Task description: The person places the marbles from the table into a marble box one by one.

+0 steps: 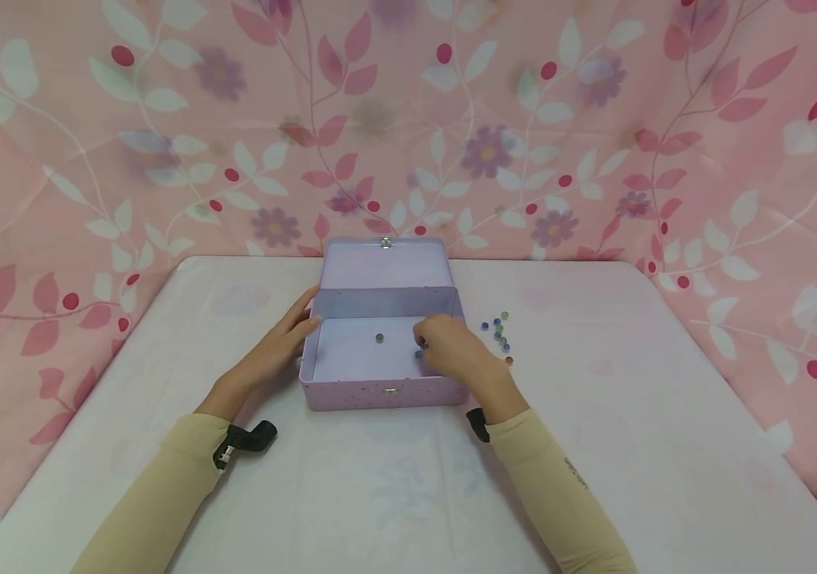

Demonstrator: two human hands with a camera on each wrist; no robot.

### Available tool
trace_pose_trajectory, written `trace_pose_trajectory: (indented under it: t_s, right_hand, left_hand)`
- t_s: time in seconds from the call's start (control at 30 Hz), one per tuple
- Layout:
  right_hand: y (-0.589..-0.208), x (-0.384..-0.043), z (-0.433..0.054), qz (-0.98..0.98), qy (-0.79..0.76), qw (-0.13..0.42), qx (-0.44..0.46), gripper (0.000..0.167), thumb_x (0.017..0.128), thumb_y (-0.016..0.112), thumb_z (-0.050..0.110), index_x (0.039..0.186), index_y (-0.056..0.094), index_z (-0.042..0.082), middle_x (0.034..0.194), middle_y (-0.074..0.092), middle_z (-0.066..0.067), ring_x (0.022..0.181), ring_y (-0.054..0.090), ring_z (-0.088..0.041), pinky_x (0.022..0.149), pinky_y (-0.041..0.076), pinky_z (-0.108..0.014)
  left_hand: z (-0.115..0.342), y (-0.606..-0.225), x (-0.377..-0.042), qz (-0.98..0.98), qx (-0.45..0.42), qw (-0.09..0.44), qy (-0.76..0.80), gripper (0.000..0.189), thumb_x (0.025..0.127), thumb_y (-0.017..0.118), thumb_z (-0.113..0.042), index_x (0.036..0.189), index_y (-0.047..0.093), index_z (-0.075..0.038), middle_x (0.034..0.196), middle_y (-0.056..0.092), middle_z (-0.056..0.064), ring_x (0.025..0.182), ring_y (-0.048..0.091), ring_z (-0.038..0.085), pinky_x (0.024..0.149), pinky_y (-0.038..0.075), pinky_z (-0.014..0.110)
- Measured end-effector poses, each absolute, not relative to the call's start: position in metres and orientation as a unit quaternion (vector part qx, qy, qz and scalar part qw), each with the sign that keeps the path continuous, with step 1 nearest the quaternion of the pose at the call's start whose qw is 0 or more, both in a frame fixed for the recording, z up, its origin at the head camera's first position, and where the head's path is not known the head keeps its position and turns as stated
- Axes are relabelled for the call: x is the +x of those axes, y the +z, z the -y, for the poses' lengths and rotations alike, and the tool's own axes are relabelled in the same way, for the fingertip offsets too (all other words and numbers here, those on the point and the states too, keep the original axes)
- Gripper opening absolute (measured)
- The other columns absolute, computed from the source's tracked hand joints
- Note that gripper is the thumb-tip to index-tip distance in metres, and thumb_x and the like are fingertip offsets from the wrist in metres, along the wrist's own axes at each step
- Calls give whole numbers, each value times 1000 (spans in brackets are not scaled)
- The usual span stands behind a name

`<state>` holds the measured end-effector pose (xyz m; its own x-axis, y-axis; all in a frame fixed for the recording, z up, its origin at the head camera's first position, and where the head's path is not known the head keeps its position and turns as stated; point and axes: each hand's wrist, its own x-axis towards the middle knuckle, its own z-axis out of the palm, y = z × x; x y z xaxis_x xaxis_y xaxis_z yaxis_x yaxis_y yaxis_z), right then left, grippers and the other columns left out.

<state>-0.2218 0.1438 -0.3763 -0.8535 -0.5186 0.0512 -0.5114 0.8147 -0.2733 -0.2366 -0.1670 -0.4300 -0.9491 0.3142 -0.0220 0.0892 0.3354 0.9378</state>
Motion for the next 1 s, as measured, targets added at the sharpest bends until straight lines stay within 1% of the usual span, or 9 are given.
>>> trace_pose_trajectory:
  t_s: [0.1,0.23,0.4,0.5,0.67,0.77,0.9,1.0]
  right_hand:
    - [-378,-225,-142,-957,-115,3,-265,13,87,65,-3,92,74,4,90,73,-7,84,65,-20,80,57,-39]
    - [-380,-229,-139,-963,-93,0,-253,14,86,65,-2,93,75,5,94,74,-9,87,68,-23,82,57,-41]
    - [-380,-231,-137,-969,-96,21,-228,18,87,64,0,100,75,7,101,74,-9,91,67,-24,87,57,-41]
    - [-380,-231,-137,-970,-99,31,-219,20,88,64,1,104,74,7,103,74,-9,91,66,-23,87,57,-41]
    - [-380,-231,-136,-968,-107,33,-222,20,90,65,3,107,74,7,100,73,-8,86,64,-20,83,57,-38]
    - [-380,-231,-136,-964,-117,15,-239,18,91,66,5,106,74,6,94,72,-7,81,61,-18,78,56,-36]
    - [-380,-230,-141,-954,-149,-7,-261,16,91,65,6,104,74,4,86,69,-5,76,56,-17,74,53,-34]
    - [-378,-228,-146,-947,-179,-4,-267,17,91,64,7,104,74,2,85,66,-4,77,55,-16,74,52,-32]
  left_hand:
    - [167,-429,-238,-809,126,99,565,64,102,45,-55,155,10,-52,167,14,6,154,21,26,114,39,56]
    - [167,-429,-238,-809,132,100,564,63,102,44,-54,155,10,-51,168,13,7,154,20,28,114,38,57]
    - [165,-427,-238,-810,134,99,562,61,103,42,-53,155,10,-52,168,13,7,154,20,29,113,38,57]
    - [165,-426,-237,-810,133,98,563,61,103,42,-52,155,10,-51,168,13,7,154,19,30,114,38,58]
    - [165,-424,-235,-809,127,105,564,63,104,43,-50,156,9,-49,168,11,8,155,18,29,115,37,57]
    - [166,-419,-232,-806,122,112,569,64,105,44,-47,158,8,-45,168,10,9,155,17,30,115,36,58]
    - [165,-409,-225,-800,120,124,575,67,104,46,-46,159,8,-40,168,10,12,154,18,31,116,36,56]
    - [165,-408,-223,-800,119,129,573,67,103,46,-48,159,9,-41,168,11,11,154,20,30,117,35,54]
